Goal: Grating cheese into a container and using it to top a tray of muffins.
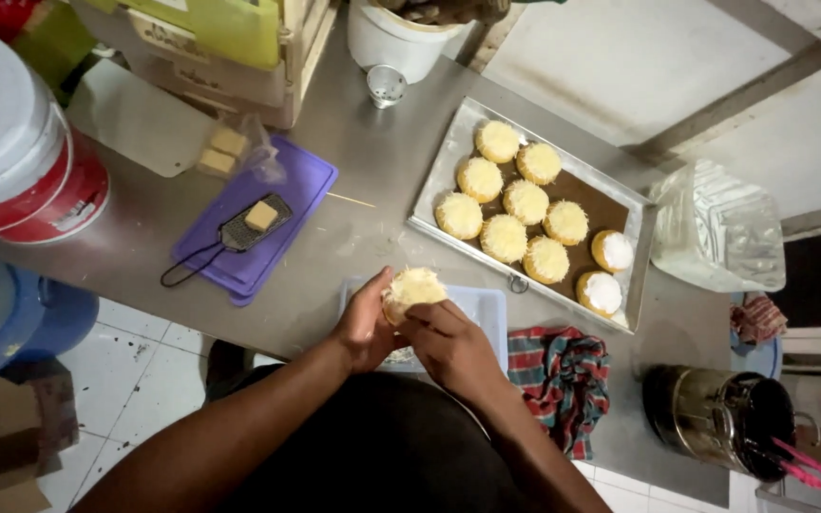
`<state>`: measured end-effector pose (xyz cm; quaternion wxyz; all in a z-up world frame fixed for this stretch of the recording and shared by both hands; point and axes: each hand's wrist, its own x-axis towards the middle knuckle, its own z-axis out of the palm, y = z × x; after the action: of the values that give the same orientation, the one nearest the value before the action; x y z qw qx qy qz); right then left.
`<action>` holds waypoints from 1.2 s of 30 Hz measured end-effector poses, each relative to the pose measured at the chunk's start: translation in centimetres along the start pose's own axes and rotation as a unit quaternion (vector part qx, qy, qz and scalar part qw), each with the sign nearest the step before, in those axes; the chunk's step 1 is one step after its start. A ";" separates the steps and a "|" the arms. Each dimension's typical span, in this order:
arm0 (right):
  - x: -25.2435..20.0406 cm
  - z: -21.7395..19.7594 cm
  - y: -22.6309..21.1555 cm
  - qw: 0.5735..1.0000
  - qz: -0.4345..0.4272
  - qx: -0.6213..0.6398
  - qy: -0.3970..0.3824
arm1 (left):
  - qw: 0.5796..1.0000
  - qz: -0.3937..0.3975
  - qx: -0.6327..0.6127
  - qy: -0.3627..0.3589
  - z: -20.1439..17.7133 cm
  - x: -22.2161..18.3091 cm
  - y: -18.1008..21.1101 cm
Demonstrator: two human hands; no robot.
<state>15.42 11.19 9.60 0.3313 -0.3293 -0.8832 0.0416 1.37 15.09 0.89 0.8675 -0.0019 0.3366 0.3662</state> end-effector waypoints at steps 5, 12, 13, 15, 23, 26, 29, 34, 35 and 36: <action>-2.7 -0.1 1.6 0.990 0.126 0.029 0.050 | 0.998 0.055 0.010 -0.024 -0.6 0.4 -0.1; -1.6 -1.4 1.1 0.974 0.206 0.032 0.088 | 0.994 0.090 0.063 -0.012 -0.3 -0.3 -0.4; -2.3 -0.5 1.5 0.977 0.188 0.048 0.087 | 0.994 0.087 0.057 -0.019 -0.3 -0.2 -0.5; -2.6 0.2 1.2 0.979 0.173 0.064 0.089 | 0.995 0.082 0.055 -0.024 0.2 -0.6 -0.3; -2.7 -0.6 1.7 0.973 0.205 0.063 0.092 | 0.998 0.065 0.019 -0.003 -0.7 0.3 -0.4; -2.5 -0.8 1.6 0.971 0.203 0.068 0.106 | 0.995 0.083 0.052 -0.022 -0.1 -0.6 0.0; -4.0 1.2 2.2 0.978 0.176 0.067 0.092 | 0.993 0.086 0.072 -0.034 0.1 -0.8 -0.1; -3.2 1.7 1.0 0.988 0.128 0.041 0.080 | 0.995 0.068 0.029 -0.059 0.0 -0.4 0.1; -3.1 1.4 0.8 0.988 0.135 0.029 0.070 | 0.997 0.056 0.004 -0.058 0.1 -0.7 0.3; -3.5 1.4 1.4 0.988 0.134 0.029 0.068 | 0.997 0.057 0.002 -0.057 0.0 -0.7 0.4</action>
<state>17.29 10.35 6.17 0.3916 -0.4371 -0.8048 0.0893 0.80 14.92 1.33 0.8632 0.0399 0.2865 0.4138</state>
